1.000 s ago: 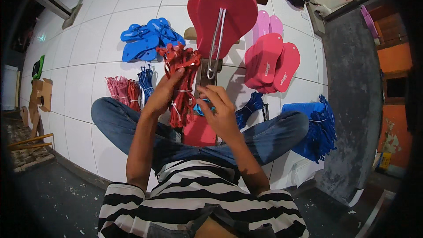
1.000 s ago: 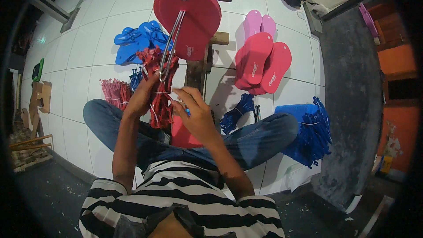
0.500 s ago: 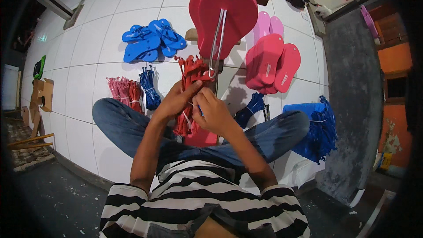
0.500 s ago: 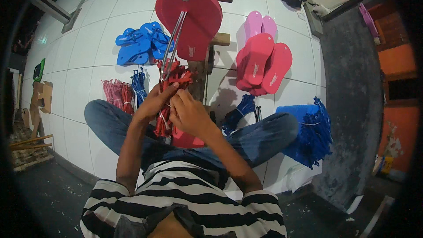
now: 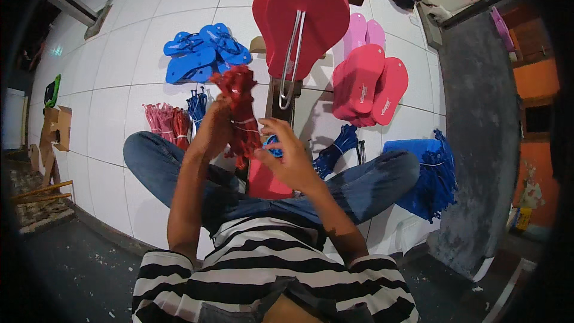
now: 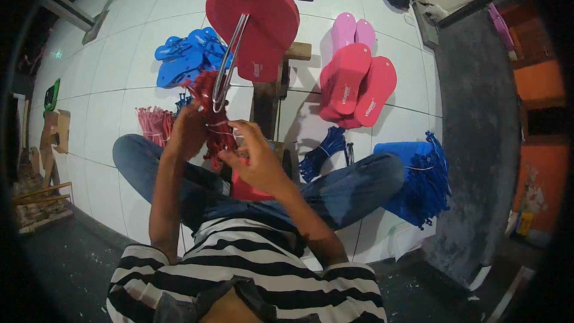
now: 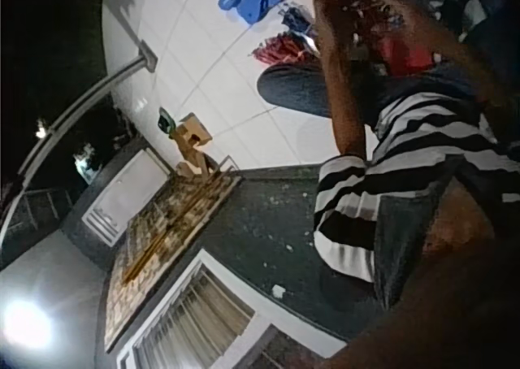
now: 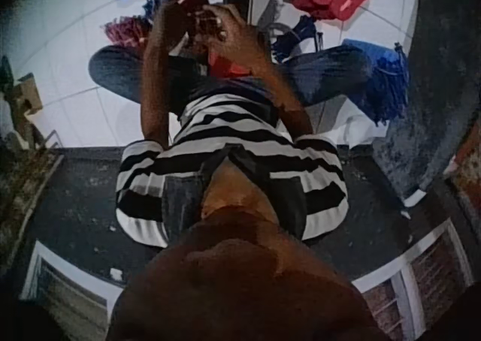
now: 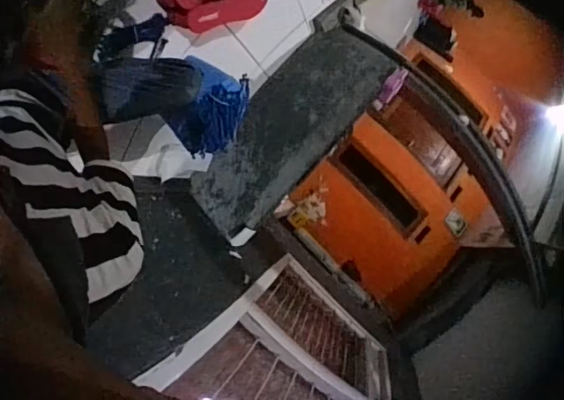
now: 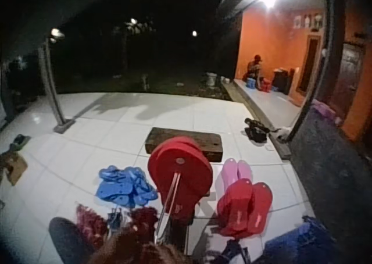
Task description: The person assembles pink flip-flops by hand using a metal tool mounted on a wooden base to thread red straps through the holes in the soles, handling multiple soles and sets of straps.
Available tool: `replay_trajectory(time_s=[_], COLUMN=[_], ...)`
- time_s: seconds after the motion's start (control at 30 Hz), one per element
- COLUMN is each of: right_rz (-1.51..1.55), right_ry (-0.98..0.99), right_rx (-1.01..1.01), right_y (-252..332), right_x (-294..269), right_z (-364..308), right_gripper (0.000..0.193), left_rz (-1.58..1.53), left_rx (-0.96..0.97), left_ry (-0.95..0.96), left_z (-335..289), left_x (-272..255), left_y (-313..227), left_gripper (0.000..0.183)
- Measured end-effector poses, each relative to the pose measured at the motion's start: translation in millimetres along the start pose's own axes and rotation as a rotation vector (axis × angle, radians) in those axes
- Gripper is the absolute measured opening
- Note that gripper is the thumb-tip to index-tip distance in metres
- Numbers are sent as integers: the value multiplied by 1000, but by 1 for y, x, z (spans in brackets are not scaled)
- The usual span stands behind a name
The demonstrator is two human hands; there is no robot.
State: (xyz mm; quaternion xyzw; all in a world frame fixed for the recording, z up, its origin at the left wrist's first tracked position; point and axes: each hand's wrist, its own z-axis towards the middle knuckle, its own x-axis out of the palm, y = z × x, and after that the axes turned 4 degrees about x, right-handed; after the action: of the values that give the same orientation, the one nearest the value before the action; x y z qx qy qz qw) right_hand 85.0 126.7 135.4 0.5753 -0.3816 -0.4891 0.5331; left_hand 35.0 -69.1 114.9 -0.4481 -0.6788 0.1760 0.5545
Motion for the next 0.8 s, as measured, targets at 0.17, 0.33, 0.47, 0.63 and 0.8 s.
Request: replay_trajectory(time_s=[0.17,0.33,0.47,0.63,0.8], right_rz=[-91,-257,-452,19,531], right_ry=[-87,-12,82,296,21], right_rx=[36,-66,-97,172,433], right_y=[-10,-21,-21,-36,-30], right_x=[10,-1,-7,-24,-20], right_z=[11,14,11,3,9], right_gripper=[37,27,19,28,22], left_rz=[-3,49,61,189,199], left_rx=[96,-10,-33,159,116], left_ry=[-69,-138,-207,-216,-211], left_z=[-11,-5,0,6,5], left_x=[11,10,9,28,45], left_y=[12,19,25,23,25], left_gripper=[52,48,36,34,33])
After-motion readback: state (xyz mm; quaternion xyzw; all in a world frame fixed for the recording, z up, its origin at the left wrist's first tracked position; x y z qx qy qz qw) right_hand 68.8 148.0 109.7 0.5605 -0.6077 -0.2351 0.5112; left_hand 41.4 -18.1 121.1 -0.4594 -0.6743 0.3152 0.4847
